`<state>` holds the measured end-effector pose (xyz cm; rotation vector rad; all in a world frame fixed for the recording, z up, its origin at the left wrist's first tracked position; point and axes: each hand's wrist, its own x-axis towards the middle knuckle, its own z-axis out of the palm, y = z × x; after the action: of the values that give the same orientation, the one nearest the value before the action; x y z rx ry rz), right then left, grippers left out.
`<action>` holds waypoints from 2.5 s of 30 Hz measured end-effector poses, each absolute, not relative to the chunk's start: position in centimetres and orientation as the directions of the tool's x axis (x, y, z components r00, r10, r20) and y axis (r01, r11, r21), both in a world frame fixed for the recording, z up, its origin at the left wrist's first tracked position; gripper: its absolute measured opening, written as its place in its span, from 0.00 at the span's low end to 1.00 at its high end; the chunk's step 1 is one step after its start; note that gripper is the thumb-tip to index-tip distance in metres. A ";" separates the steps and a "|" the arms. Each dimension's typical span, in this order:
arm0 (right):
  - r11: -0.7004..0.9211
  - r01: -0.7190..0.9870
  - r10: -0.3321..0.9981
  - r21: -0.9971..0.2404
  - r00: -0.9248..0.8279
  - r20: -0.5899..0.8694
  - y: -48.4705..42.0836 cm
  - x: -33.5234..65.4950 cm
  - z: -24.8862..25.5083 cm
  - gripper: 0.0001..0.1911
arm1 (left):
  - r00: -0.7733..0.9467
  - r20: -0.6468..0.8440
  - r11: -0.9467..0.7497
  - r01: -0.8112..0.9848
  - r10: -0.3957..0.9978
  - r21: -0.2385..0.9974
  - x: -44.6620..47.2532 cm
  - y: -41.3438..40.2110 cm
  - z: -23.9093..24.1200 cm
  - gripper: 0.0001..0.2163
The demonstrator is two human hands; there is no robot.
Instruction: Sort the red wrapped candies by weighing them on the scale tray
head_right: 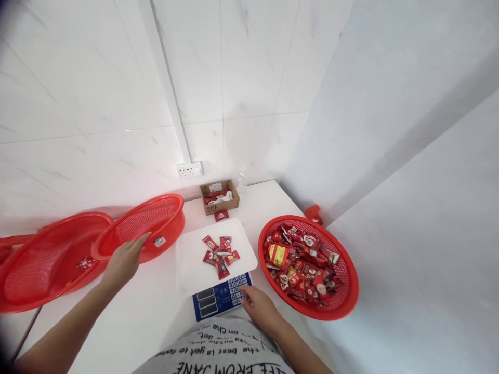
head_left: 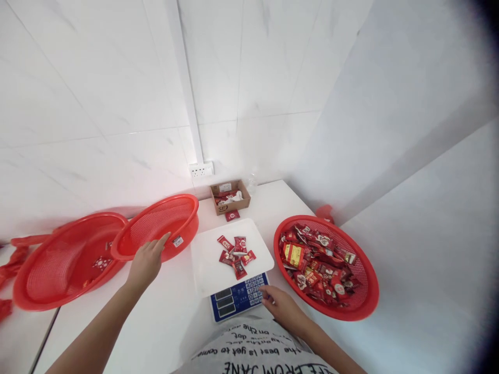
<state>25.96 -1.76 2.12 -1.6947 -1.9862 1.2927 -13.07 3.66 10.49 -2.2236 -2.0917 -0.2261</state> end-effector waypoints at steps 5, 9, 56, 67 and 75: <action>-0.054 0.675 0.867 -0.736 -0.333 -0.370 -1.7 25.5 2.0 0.20 | -0.223 0.333 0.087 0.921 0.916 0.379 -13.8 5.0 13.2 0.19; -0.052 0.694 0.853 -0.718 -0.344 -0.393 -1.4 25.0 1.8 0.20 | -0.496 0.331 0.213 0.758 0.803 0.617 -14.3 5.6 14.2 0.20; 0.228 0.881 0.882 -0.414 -0.367 -0.297 3.3 21.3 2.7 0.29 | 0.329 0.044 -0.305 0.807 0.943 0.506 0.6 3.8 0.4 0.27; 0.288 0.878 0.853 -0.383 -0.417 -0.315 3.0 20.2 2.1 0.22 | 0.370 -0.064 -0.307 0.844 0.927 0.439 4.3 4.0 -0.1 0.19; 0.324 0.856 0.823 -0.402 -0.464 -0.327 2.9 21.0 1.8 0.25 | 0.268 0.034 -0.240 0.789 0.963 0.565 2.7 4.6 0.6 0.09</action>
<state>20.98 2.95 1.77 -1.6558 -2.6056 0.8565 2.74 4.56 0.58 -2.8195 -2.1182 -0.7091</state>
